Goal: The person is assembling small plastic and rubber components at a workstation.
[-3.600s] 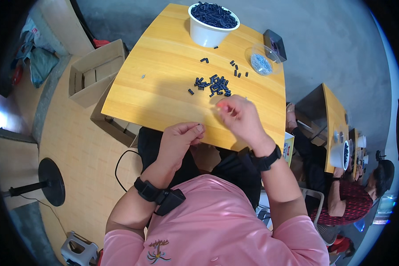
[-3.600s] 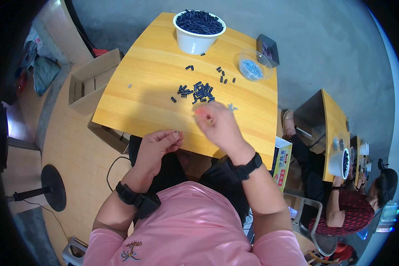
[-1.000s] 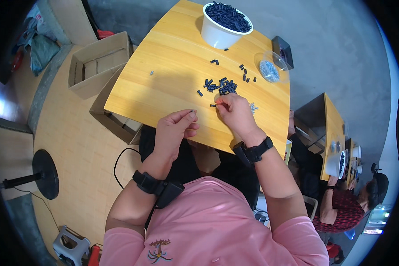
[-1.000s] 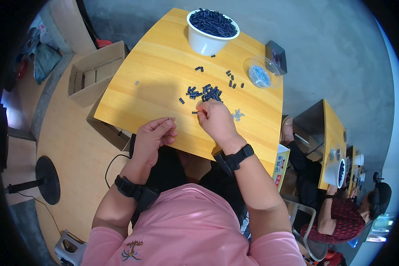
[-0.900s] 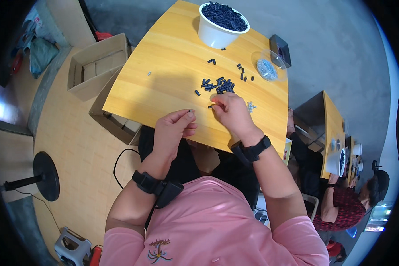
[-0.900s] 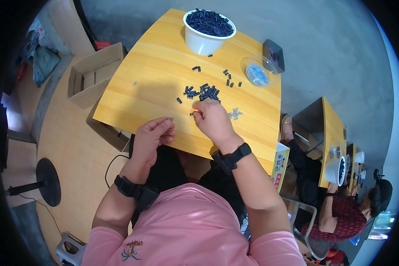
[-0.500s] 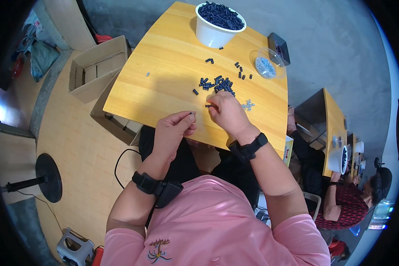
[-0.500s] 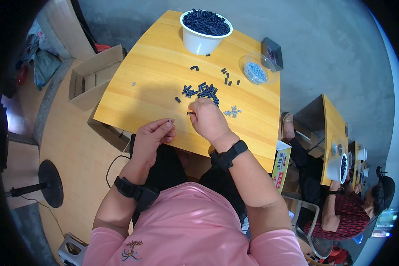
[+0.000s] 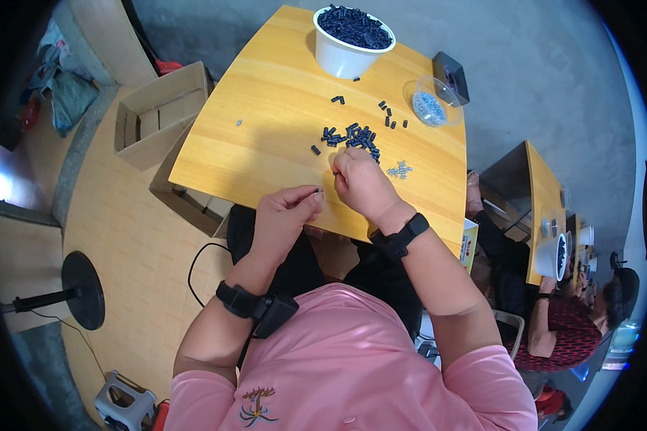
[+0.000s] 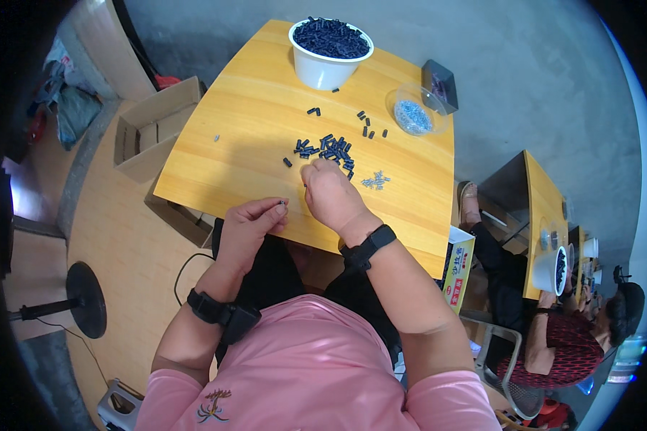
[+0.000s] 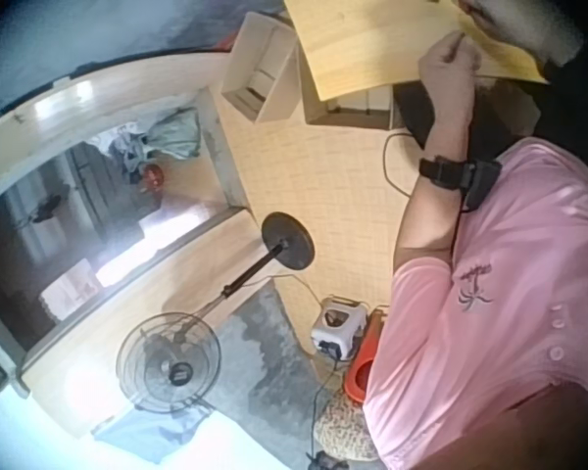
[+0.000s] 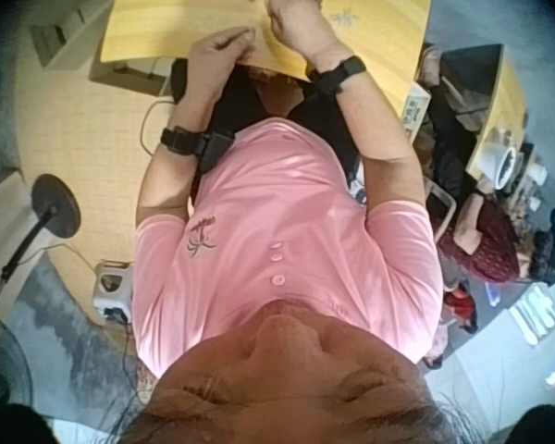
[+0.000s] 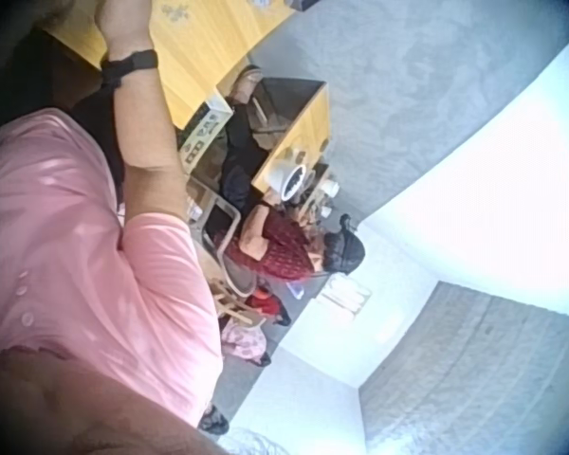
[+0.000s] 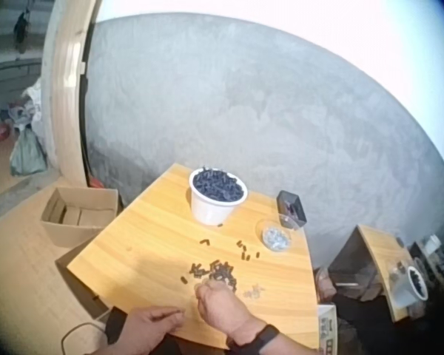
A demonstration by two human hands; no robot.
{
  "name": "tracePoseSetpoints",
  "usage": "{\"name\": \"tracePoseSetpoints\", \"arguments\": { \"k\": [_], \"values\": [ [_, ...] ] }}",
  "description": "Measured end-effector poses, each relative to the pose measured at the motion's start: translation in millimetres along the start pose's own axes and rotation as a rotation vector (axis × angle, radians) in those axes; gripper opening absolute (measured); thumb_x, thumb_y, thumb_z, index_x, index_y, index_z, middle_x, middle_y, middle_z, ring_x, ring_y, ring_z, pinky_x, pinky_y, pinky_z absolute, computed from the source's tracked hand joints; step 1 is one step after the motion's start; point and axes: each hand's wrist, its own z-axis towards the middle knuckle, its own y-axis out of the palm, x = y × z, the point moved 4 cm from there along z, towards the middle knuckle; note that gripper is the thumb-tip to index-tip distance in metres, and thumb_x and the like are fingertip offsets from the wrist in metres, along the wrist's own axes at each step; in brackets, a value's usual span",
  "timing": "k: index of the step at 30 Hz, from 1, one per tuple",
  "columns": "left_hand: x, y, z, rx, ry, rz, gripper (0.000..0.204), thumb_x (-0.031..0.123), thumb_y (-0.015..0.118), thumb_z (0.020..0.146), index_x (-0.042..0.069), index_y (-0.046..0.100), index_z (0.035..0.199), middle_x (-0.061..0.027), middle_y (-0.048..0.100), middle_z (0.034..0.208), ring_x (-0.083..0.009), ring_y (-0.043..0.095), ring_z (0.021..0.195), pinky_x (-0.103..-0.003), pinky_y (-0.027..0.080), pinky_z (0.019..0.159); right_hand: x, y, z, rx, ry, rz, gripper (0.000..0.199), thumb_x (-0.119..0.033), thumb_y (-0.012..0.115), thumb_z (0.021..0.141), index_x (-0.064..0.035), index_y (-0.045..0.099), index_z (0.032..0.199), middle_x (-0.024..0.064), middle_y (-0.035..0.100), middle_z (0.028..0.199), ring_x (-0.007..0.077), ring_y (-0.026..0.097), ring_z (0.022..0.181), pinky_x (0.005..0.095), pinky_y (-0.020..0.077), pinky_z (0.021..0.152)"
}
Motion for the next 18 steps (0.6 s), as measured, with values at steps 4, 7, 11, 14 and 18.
{"name": "tracePoseSetpoints", "arguments": {
  "k": [4,7,11,14,18],
  "values": [
    [0.6,5.7,-5.4,-0.006,-0.001,0.014,0.024,0.014,0.066,0.084,-0.002,0.066,0.102,-0.0062,0.066,0.083,-0.0099,0.061,0.074,-0.021,0.050,0.069,0.4,-2.1,-4.0,-0.031,0.044,0.063,0.008,0.003,0.054,0.071,-0.0001,0.053,0.078,0.0176,0.056,0.079,0.0365,0.055,0.083,0.0420,0.0469,0.072],
    [1.0,9.5,-8.4,-0.033,0.005,-0.016,0.023,0.013,0.066,0.084,-0.002,0.066,0.101,-0.0060,0.065,0.082,-0.0100,0.061,0.073,-0.022,0.050,0.069,-5.3,-16.8,-8.3,0.047,0.036,0.164,0.013,0.004,0.055,0.070,0.0004,0.056,0.083,0.0170,0.055,0.074,0.0350,0.056,0.074,0.0387,0.0469,0.067],
    [4.6,17.2,-11.5,-0.085,0.018,0.017,0.023,0.013,0.066,0.084,-0.002,0.066,0.102,-0.0058,0.065,0.081,-0.0101,0.060,0.071,-0.022,0.050,0.066,8.9,-25.3,-25.8,0.030,0.303,0.506,0.017,0.001,0.060,0.076,-0.0005,0.060,0.093,0.0009,0.053,0.071,0.0092,0.051,0.063,0.0210,0.0416,0.059],
    [6.3,22.4,-14.3,-0.125,0.011,0.031,0.023,0.013,0.066,0.084,-0.002,0.065,0.102,-0.0061,0.065,0.080,-0.0104,0.060,0.071,-0.022,0.049,0.065,12.5,-30.0,-39.5,0.024,0.353,0.789,0.015,-0.001,0.061,0.080,-0.0009,0.061,0.096,-0.0023,0.056,0.073,0.0040,0.051,0.063,0.0187,0.0419,0.058],
    [7.9,30.0,-18.4,-0.181,-0.010,0.044,0.024,0.014,0.066,0.084,-0.002,0.065,0.102,-0.0064,0.065,0.080,-0.0112,0.061,0.071,-0.022,0.050,0.064,-1.9,-47.1,-55.9,-0.052,0.471,1.201,0.011,-0.001,0.061,0.084,-0.0022,0.062,0.096,-0.0017,0.061,0.076,0.0048,0.055,0.065,0.0188,0.0453,0.058]
  ]
}}
